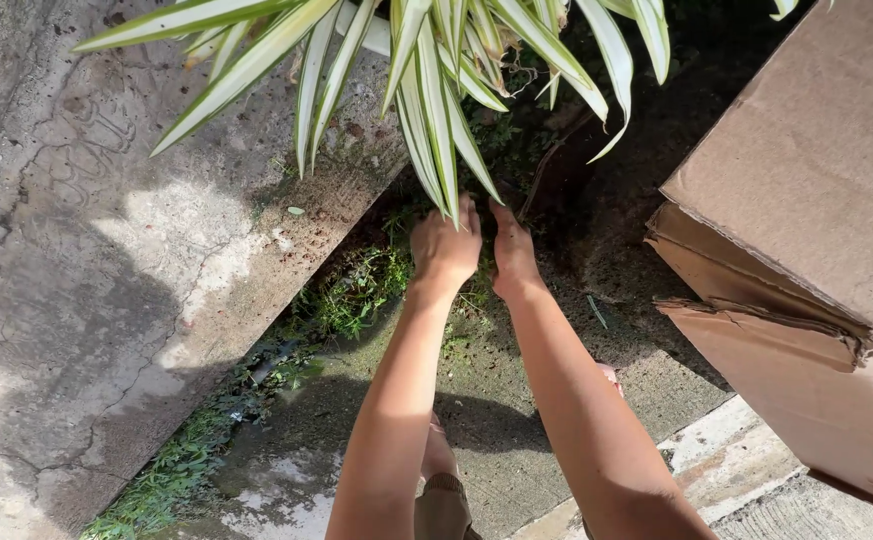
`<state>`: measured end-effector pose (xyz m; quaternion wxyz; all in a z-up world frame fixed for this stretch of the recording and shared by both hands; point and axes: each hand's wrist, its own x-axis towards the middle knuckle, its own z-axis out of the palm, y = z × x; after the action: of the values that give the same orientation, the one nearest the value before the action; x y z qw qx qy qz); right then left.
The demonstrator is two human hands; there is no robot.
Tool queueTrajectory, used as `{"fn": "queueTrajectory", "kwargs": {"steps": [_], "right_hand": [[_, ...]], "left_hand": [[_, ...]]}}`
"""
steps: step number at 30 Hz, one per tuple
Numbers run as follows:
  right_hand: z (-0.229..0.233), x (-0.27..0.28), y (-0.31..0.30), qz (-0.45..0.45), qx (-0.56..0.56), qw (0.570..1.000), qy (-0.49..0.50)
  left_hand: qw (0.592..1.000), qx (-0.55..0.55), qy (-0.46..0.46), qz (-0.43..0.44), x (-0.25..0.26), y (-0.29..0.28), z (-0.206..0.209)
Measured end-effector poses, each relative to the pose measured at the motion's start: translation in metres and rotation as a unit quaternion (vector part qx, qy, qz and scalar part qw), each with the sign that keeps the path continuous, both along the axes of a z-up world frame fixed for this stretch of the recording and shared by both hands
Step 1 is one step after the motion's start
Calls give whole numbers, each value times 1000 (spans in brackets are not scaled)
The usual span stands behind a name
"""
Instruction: Pulling weeds from the ground and placing them into a cardboard box.
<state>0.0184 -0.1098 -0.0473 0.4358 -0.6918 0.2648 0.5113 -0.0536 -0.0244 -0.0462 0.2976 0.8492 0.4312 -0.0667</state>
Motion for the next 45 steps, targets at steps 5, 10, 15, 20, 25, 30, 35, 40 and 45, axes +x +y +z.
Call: {"fn": "queueTrajectory", "kwargs": {"steps": [5,10,15,20,25,30,35,40,45], "right_hand": [[1,2,15,-8,107,994,7],[13,1,11,18,151,988,5],[36,9,23,58,65,996,-5],[14,33,32,131,-48,963,-231],[-16,43,45,376,-127,808,-435],[-17,40,61,578,-124,684,-427],[-53,31,45,544,-124,695,-453],[-34,32,54,514,-123,755,-387],[5,35,56,524,-140,787,-294]], "left_hand": [[992,-80,71,-67,-13,-9,72],[994,-10,59,-93,-34,-32,70],[994,66,60,-68,-31,-40,64],[999,-10,-24,24,-14,-5,98],[996,-27,6,87,-11,12,98],[995,-34,47,78,-14,12,92],[992,-64,51,98,-17,12,89],[983,-122,80,112,-17,13,80],[984,-109,90,110,-22,11,75]]}}
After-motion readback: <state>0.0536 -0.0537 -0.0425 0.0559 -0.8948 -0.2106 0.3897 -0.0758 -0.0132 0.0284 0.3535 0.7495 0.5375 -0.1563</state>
